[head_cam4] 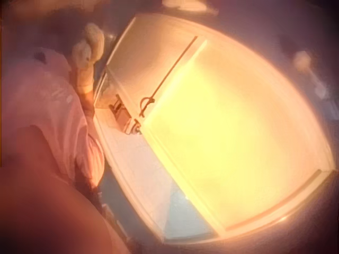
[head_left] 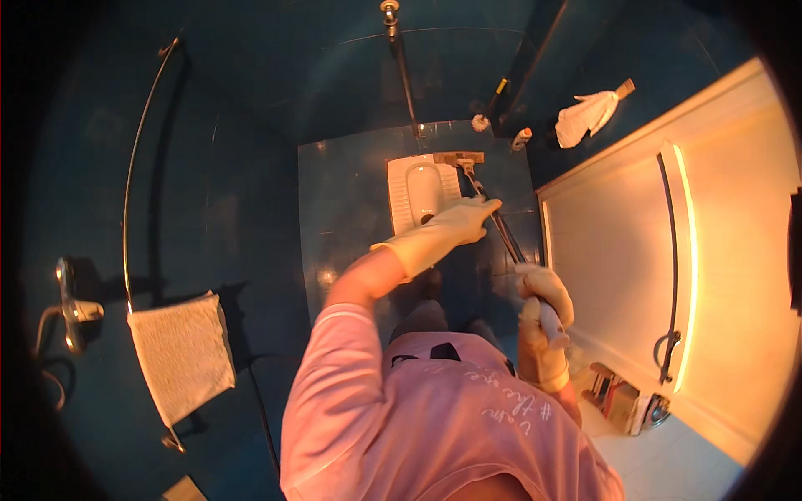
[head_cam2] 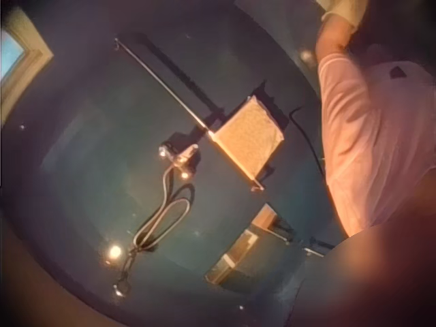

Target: The person mops the bathroom floor and squat toilet with a mop, wipes a wall surface with a cloth, and walks through the rooms while carrying the mop.

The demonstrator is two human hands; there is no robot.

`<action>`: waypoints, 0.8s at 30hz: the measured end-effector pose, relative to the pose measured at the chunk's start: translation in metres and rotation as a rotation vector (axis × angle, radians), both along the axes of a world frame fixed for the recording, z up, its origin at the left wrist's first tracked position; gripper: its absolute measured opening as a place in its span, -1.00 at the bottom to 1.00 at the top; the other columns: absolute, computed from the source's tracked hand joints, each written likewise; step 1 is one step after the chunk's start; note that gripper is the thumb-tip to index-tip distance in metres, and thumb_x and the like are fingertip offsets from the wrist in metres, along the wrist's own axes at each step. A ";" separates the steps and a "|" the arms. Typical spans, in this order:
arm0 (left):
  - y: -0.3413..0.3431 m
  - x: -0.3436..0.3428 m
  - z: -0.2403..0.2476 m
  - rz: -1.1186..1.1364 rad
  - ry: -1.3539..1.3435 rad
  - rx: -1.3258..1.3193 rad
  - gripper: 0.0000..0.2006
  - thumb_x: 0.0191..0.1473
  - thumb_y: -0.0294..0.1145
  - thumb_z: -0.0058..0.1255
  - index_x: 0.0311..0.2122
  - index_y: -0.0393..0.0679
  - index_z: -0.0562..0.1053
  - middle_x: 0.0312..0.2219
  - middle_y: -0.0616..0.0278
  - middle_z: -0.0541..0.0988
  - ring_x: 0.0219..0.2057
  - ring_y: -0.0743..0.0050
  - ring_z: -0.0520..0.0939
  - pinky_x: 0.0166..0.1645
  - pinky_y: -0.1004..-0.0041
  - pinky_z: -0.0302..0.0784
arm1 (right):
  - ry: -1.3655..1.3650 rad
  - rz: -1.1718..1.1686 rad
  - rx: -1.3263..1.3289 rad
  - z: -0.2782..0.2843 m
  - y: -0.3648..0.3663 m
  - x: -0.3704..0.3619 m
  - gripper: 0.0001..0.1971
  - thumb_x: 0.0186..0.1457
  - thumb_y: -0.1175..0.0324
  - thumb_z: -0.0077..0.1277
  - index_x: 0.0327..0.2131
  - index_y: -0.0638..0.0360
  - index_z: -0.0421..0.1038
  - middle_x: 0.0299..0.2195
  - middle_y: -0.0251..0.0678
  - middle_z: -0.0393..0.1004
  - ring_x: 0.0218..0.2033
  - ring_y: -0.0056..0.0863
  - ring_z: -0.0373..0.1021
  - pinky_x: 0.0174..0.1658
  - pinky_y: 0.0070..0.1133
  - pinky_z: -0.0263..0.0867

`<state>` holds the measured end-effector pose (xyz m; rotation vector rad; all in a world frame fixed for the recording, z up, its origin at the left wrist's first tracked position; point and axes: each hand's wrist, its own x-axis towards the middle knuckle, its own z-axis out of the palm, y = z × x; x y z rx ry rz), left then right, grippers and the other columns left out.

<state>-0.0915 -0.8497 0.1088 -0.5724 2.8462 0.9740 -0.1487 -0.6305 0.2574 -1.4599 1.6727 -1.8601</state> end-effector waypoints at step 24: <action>0.273 -0.044 -0.102 -0.267 0.193 0.271 -0.81 -0.21 -0.25 0.15 -0.39 0.09 0.64 -0.48 0.22 0.65 -0.35 0.11 0.66 -0.22 0.23 0.55 | -0.142 -0.121 0.118 0.085 0.221 -0.013 -0.65 0.20 0.12 0.03 -0.30 0.30 0.39 -0.62 -0.30 0.35 -0.52 -0.39 0.35 -0.23 -0.30 0.36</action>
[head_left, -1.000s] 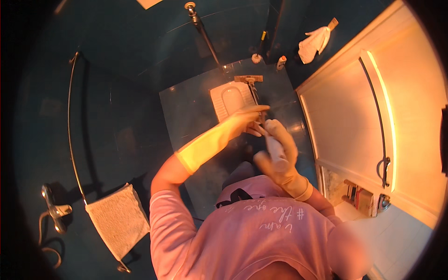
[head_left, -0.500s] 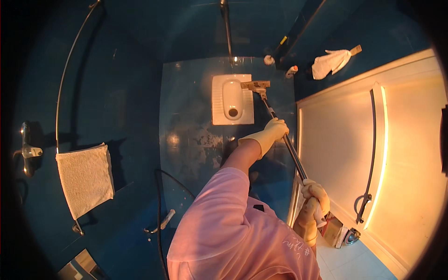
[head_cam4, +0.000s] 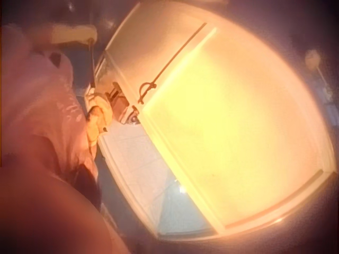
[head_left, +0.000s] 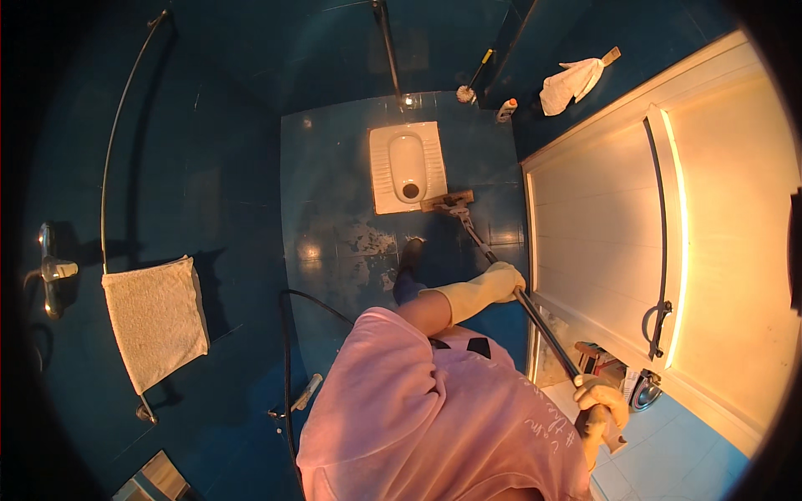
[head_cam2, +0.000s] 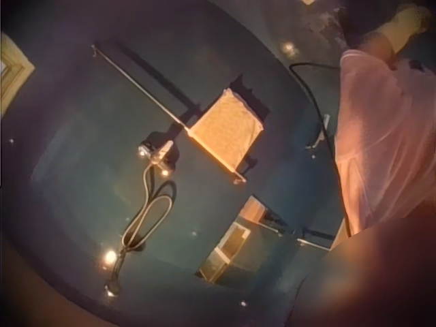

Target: The person mops the bathroom floor and squat toilet with a mop, wipes a wall surface with a cloth, and walks through the rooms while carrying the mop.

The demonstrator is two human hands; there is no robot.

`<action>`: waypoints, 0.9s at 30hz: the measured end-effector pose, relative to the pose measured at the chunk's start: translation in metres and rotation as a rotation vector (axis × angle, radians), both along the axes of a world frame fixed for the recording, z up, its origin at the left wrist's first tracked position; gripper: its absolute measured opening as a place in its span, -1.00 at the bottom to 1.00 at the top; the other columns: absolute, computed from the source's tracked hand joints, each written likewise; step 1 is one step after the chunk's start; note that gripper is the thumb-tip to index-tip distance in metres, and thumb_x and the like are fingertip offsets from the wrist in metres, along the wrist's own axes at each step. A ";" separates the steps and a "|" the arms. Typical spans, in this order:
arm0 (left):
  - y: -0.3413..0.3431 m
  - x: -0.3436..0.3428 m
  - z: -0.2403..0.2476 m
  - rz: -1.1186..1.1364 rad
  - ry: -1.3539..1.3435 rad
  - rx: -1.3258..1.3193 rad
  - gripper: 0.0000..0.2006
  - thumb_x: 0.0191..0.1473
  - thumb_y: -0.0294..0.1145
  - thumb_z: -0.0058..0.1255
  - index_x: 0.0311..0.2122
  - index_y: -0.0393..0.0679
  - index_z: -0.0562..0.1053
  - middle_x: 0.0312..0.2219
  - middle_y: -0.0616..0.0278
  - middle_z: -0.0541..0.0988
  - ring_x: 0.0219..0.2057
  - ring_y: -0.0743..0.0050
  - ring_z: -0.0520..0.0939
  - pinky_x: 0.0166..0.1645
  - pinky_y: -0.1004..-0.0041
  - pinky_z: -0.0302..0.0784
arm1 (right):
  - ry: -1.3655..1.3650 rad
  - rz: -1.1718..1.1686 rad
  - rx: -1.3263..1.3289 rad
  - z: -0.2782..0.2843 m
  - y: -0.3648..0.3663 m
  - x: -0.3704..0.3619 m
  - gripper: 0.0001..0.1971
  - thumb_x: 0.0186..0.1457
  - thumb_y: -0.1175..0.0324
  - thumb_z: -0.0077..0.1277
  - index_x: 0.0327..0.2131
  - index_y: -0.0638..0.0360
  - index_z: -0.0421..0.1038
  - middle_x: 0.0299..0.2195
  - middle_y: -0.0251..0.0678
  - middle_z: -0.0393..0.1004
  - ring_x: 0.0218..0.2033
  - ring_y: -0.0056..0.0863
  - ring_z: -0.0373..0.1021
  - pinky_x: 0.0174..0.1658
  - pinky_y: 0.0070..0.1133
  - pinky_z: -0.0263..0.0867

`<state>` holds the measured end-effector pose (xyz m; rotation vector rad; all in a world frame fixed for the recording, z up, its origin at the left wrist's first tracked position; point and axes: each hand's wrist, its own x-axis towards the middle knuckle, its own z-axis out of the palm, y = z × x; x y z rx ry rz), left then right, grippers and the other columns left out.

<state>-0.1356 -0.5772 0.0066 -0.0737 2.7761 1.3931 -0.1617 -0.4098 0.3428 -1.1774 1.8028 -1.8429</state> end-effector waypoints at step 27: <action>-0.124 0.129 -0.007 0.243 -0.397 -0.214 -0.79 -0.10 -0.18 0.17 -0.29 0.14 0.64 -0.38 0.21 0.66 -0.22 0.14 0.65 -0.13 0.23 0.53 | -0.212 0.212 0.362 -0.027 -0.083 0.011 -0.67 0.16 0.16 0.02 -0.42 0.29 0.49 -0.60 -0.26 0.46 -0.41 -0.30 0.47 0.03 -0.15 0.31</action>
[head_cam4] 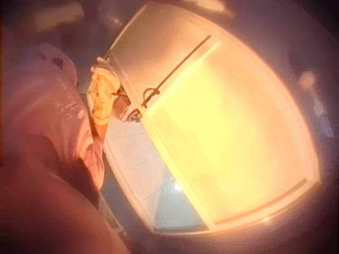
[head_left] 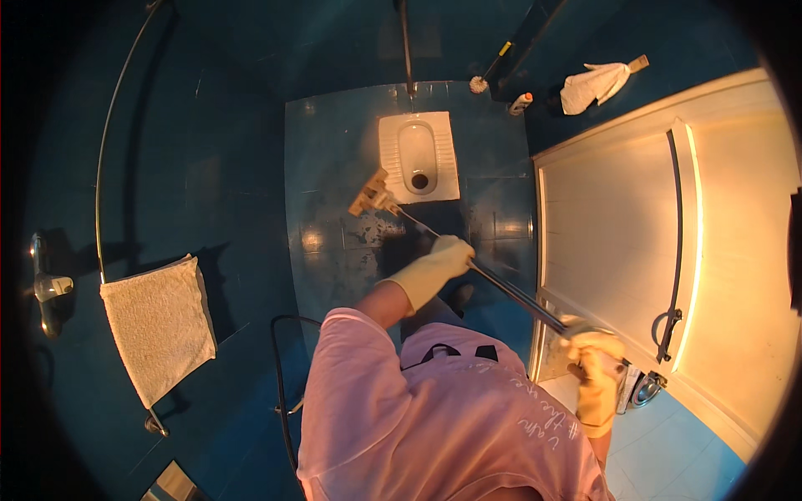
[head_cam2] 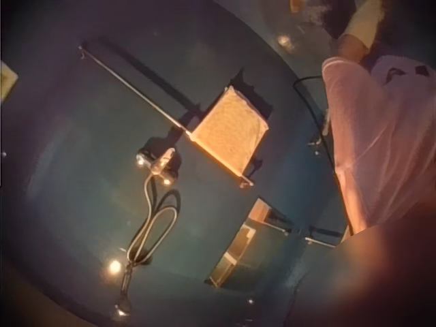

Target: The person mops the bathroom floor and squat toilet with a mop, wipes a wall surface with a cloth, and walks through the rooms while carrying the mop.

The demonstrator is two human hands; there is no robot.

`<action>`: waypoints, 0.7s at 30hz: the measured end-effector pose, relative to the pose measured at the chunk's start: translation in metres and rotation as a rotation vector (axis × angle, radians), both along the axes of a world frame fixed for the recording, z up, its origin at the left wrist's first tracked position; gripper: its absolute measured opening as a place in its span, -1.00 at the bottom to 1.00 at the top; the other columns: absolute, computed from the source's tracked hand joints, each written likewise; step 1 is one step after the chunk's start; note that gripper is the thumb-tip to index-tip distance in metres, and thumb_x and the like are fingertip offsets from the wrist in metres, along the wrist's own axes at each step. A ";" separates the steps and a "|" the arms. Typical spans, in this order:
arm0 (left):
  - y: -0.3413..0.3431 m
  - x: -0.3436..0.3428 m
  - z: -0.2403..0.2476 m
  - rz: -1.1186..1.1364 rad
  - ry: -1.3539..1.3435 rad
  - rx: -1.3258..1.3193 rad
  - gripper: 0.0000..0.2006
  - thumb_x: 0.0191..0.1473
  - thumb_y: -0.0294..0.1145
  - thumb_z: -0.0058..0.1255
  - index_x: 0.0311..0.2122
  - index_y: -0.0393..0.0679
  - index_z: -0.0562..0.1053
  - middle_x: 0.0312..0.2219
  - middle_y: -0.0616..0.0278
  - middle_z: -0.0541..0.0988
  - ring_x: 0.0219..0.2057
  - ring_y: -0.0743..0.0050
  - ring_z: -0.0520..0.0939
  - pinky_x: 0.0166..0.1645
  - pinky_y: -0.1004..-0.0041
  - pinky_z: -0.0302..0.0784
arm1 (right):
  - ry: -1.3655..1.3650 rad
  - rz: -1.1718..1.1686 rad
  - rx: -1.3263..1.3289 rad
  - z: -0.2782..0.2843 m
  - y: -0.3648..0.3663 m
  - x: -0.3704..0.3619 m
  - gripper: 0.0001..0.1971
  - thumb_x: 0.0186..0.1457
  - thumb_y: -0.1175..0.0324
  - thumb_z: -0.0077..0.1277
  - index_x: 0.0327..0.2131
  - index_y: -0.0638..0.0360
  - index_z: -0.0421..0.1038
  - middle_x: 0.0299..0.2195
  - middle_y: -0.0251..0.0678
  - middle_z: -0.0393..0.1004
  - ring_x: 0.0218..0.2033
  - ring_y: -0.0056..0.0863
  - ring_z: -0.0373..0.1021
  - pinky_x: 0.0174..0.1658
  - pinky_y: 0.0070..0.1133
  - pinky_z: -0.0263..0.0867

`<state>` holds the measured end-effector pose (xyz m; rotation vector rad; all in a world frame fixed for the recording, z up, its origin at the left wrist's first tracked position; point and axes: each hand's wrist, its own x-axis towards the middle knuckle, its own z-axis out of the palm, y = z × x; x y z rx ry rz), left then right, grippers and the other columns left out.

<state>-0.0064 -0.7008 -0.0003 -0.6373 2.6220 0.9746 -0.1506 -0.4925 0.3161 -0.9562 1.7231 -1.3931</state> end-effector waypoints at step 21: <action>0.269 -0.186 0.057 -0.503 0.038 0.217 -0.81 -0.05 -0.37 0.07 -0.29 0.11 0.63 -0.36 0.21 0.66 -0.27 0.15 0.66 -0.22 0.27 0.55 | 0.242 -0.323 -0.092 0.074 0.256 -0.061 -0.58 0.18 0.07 -0.01 -0.56 0.25 0.33 -0.68 -0.22 0.31 -0.60 -0.40 0.26 -0.18 -0.27 0.29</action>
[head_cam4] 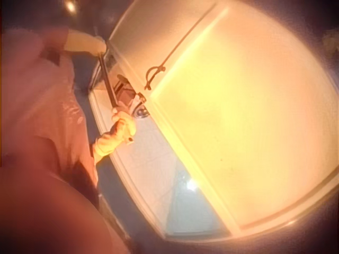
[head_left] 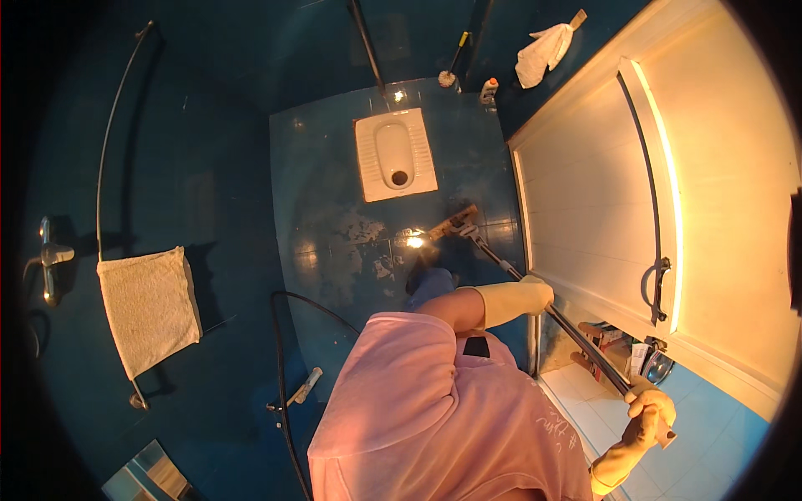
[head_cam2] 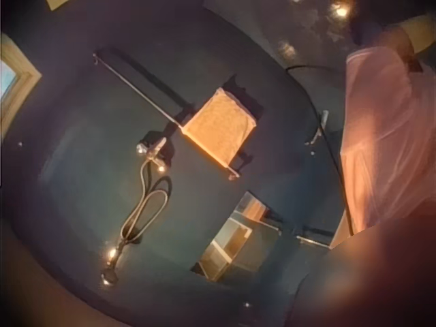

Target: The person mops the bathroom floor and squat toilet with a mop, wipes a wall surface with a cloth, and walks through the rooms while carrying the mop.

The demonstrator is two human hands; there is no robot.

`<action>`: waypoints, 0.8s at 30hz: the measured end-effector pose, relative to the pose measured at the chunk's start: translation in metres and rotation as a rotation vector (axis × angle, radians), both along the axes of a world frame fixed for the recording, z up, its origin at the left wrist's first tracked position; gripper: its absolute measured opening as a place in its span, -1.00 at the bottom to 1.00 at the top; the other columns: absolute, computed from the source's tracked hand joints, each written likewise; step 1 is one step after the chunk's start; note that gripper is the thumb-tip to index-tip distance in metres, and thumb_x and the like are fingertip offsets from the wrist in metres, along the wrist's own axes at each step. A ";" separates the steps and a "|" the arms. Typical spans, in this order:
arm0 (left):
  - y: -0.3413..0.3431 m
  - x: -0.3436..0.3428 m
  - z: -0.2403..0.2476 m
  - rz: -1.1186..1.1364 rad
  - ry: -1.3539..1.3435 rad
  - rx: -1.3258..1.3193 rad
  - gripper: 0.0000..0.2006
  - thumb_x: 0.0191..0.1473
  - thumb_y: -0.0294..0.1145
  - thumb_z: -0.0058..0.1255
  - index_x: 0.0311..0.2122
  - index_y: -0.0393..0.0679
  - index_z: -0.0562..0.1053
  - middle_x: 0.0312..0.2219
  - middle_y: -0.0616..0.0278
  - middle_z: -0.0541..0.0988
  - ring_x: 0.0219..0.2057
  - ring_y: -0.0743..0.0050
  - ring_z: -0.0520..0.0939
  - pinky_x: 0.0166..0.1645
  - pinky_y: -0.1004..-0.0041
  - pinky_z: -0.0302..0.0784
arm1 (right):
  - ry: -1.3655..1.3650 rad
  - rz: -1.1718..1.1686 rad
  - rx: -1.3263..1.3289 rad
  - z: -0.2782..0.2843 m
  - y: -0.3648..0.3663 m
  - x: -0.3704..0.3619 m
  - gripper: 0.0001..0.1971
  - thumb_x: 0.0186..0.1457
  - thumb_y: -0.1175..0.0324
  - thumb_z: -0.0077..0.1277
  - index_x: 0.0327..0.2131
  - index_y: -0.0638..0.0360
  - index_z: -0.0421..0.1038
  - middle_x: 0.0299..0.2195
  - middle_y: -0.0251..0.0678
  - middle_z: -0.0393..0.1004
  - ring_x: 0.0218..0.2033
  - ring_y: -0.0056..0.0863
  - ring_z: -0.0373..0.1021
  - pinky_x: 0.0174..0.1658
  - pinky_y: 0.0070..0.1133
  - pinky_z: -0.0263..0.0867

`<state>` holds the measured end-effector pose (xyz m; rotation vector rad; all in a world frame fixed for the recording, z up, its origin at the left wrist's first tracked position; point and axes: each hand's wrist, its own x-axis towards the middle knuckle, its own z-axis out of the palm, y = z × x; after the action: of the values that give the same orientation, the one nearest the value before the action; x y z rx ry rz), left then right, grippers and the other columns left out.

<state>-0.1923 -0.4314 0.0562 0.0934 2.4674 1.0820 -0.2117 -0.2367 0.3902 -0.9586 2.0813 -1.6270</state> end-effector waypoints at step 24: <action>-0.261 0.247 -0.076 0.867 -0.032 -0.256 -0.81 -0.04 -0.36 0.05 -0.29 -0.02 0.61 -0.42 0.03 0.63 -0.29 -0.03 0.63 -0.17 0.18 0.51 | -0.666 0.461 -0.012 -0.126 -0.250 0.020 -0.60 -0.01 0.38 0.16 -0.09 0.39 0.42 -0.20 -0.05 0.52 0.06 -0.13 0.36 0.15 -0.27 0.28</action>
<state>0.0543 -0.6920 -0.0199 -1.1454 2.6204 1.0177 -0.1915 -0.4863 0.2639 -0.6947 1.2959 -1.4452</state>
